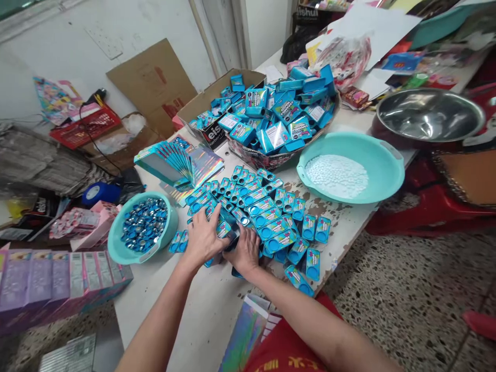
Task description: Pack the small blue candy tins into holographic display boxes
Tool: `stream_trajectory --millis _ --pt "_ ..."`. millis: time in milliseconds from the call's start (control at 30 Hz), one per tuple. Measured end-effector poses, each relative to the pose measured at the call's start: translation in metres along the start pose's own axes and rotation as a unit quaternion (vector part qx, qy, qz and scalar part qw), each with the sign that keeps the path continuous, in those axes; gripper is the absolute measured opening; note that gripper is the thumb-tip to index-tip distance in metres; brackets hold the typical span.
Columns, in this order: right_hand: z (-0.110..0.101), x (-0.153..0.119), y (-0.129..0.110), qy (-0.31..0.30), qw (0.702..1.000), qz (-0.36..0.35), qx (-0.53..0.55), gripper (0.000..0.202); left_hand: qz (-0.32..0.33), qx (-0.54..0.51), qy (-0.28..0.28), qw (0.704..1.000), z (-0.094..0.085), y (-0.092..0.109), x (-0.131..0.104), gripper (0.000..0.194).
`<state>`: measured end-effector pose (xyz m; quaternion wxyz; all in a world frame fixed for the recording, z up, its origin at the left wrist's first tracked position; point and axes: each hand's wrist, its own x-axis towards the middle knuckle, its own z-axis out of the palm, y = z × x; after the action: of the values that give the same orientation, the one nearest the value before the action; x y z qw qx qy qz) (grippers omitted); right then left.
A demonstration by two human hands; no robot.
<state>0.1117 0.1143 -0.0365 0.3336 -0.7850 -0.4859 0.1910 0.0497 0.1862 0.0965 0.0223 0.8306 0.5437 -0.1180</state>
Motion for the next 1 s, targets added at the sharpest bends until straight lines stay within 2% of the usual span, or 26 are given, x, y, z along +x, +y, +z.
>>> stream_trajectory --millis 233,400,467,567,667,733,800,867,933,1000 --pt "-0.003 0.002 -0.003 -0.024 1.0 0.008 -0.01 0.088 0.008 0.024 -0.012 1.0 -0.005 0.002 0.004 0.081" --pt "0.001 0.0 -0.001 -0.023 0.999 0.021 -0.013 0.092 0.057 0.005 0.026 0.998 0.001 0.009 0.018 0.084" --pt "0.002 -0.001 0.001 -0.015 1.0 0.02 -0.011 0.092 0.092 -0.008 0.03 0.995 0.008 0.004 0.02 0.087" --pt "0.001 -0.001 0.002 -0.006 1.0 0.001 -0.012 0.089 0.128 -0.019 0.043 0.991 0.028 -0.007 0.012 0.086" --pt "0.0 -0.002 0.002 0.011 0.999 -0.027 -0.018 0.081 0.122 -0.007 0.068 0.99 0.051 -0.009 0.001 0.083" --pt "0.0 -0.003 0.004 0.026 0.999 -0.039 -0.019 0.078 0.108 -0.004 0.065 0.992 0.056 -0.009 -0.002 0.083" --pt "0.001 -0.003 0.005 0.036 0.998 -0.042 -0.021 0.077 0.104 -0.037 0.046 0.993 0.044 -0.013 0.0 0.086" --pt "0.003 -0.003 0.005 0.042 0.998 -0.041 -0.028 0.078 0.099 -0.114 0.068 0.986 0.02 -0.023 0.004 0.086" --pt "0.003 -0.002 0.003 0.046 0.997 -0.041 -0.035 0.079 0.073 -0.196 0.151 0.966 -0.004 -0.03 0.007 0.08" --pt "0.002 -0.001 0.0 0.046 0.997 -0.045 -0.038 0.078 0.03 -0.222 0.233 0.946 -0.012 -0.027 0.01 0.075"
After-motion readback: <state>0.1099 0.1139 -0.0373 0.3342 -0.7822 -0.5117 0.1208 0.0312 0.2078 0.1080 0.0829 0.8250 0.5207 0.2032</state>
